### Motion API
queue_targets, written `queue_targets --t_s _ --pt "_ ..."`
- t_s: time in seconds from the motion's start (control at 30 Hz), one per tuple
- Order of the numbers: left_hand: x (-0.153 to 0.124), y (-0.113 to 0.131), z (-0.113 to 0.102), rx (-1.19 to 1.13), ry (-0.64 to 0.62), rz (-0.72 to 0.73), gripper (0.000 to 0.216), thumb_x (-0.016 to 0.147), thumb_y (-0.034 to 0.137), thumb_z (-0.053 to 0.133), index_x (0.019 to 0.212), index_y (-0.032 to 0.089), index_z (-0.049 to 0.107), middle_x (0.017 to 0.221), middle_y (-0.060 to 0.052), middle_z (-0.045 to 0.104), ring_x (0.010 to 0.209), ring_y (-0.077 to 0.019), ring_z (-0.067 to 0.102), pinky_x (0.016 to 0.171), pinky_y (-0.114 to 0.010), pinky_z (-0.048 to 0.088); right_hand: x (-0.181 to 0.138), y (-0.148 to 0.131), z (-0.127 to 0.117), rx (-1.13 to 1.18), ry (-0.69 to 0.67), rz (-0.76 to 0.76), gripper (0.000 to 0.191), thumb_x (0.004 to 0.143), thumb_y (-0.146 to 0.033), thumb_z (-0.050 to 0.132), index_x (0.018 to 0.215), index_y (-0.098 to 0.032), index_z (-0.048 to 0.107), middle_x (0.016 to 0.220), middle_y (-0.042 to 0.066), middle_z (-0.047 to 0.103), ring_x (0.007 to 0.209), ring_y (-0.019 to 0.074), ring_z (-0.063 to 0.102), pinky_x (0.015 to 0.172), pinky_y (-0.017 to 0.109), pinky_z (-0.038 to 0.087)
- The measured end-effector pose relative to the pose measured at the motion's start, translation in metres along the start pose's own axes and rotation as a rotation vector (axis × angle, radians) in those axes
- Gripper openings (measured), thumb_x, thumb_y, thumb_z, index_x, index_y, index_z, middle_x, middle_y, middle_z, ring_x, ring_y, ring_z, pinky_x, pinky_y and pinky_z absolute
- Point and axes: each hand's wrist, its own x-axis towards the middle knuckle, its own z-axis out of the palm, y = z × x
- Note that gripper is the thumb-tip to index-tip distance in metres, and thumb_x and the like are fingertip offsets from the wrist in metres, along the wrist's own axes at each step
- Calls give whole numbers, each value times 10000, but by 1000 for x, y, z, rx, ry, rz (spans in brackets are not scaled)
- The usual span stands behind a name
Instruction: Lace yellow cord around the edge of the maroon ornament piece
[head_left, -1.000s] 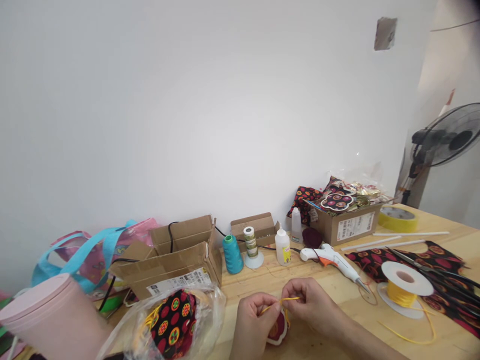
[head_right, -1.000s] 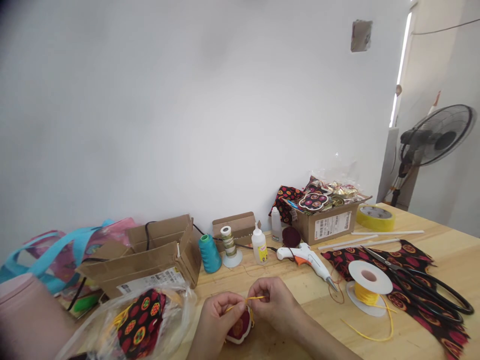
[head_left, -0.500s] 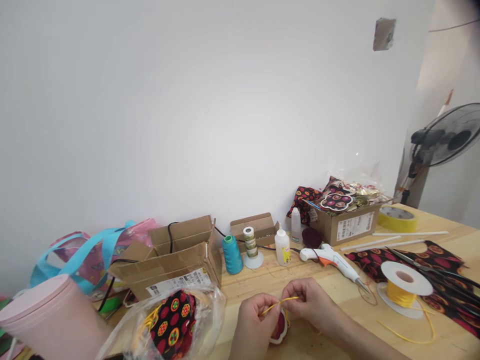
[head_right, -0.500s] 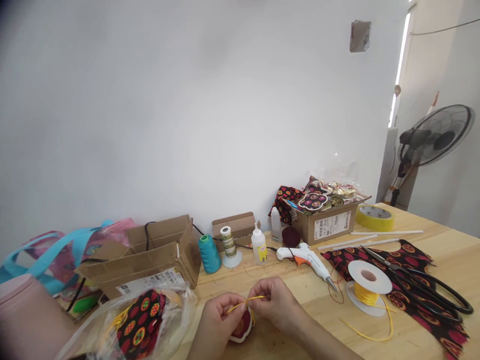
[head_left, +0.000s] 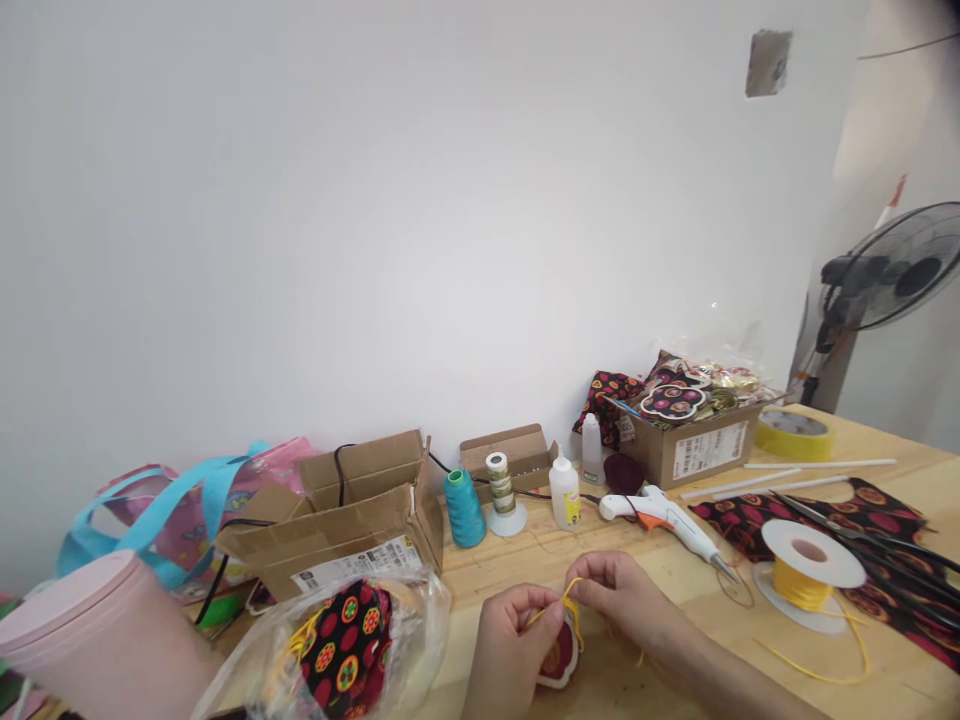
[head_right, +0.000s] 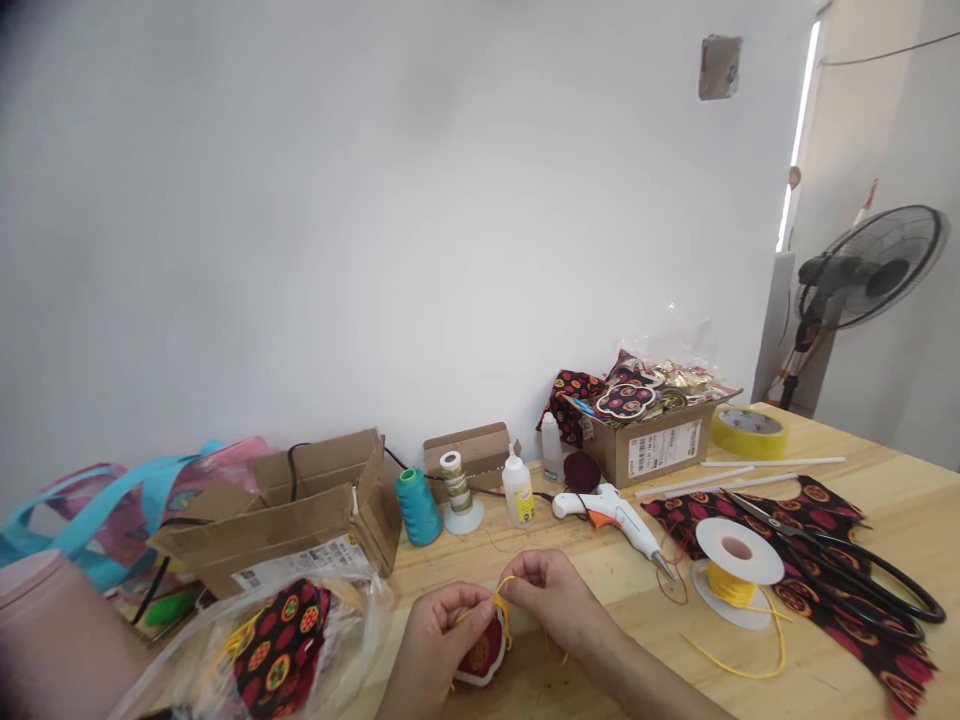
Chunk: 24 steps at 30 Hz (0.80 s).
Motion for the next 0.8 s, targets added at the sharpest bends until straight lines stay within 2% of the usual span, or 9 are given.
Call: queue_targets --t_s 0.13,0.23,0.33,0.43,0.53,0.63,0.8 --pt "1 1 -2 9 19 34 273 507 362 675 574 106 610 432 7 575 379 -82 459 381 -171 331 -4 -8 -4 58 -47 67 163 626 -277 524 521 -154 511 323 -113 293 307 34 172 333 184 102" --pt "0 2 -2 28 12 28 263 518 343 671 587 92 630 442 -2 586 385 -82 463 382 -171 341 -6 -12 -7 190 -101 155 199 654 -294 501 507 -161 479 313 -128 207 305 35 89 326 196 39" --pt "-1 3 -2 21 6 24 257 535 333 661 605 87 637 449 -6 593 378 -83 461 370 -172 342 -7 -11 -10 382 -164 265 161 654 -268 505 545 -151 490 370 -126 189 334 35 70 327 185 30" --pt "-1 2 -2 15 4 71 219 555 304 655 610 92 647 494 -16 618 429 -97 499 427 -186 382 -7 -9 -12 525 -270 330 139 664 -226 458 609 -125 536 407 -115 192 349 34 81 325 169 35" --pt "-1 2 -2 37 2 92 195 564 289 650 597 97 653 495 -18 621 445 -105 510 449 -192 395 -8 -6 -12 553 -341 315 155 652 -153 413 680 -132 565 384 -112 207 334 33 87 318 164 35" --pt "-2 3 -1 53 12 90 192 563 290 647 590 100 653 489 -19 616 429 -106 503 422 -189 385 -8 -6 -10 496 -330 248 184 650 -117 415 733 -144 577 350 -115 224 322 33 90 312 164 41" --pt "-2 5 -1 69 1 100 197 586 289 627 598 94 650 465 -15 594 408 -96 479 396 -182 369 -6 -2 -2 251 -277 101 177 690 -285 513 782 -147 573 363 -110 299 314 28 148 312 171 66"
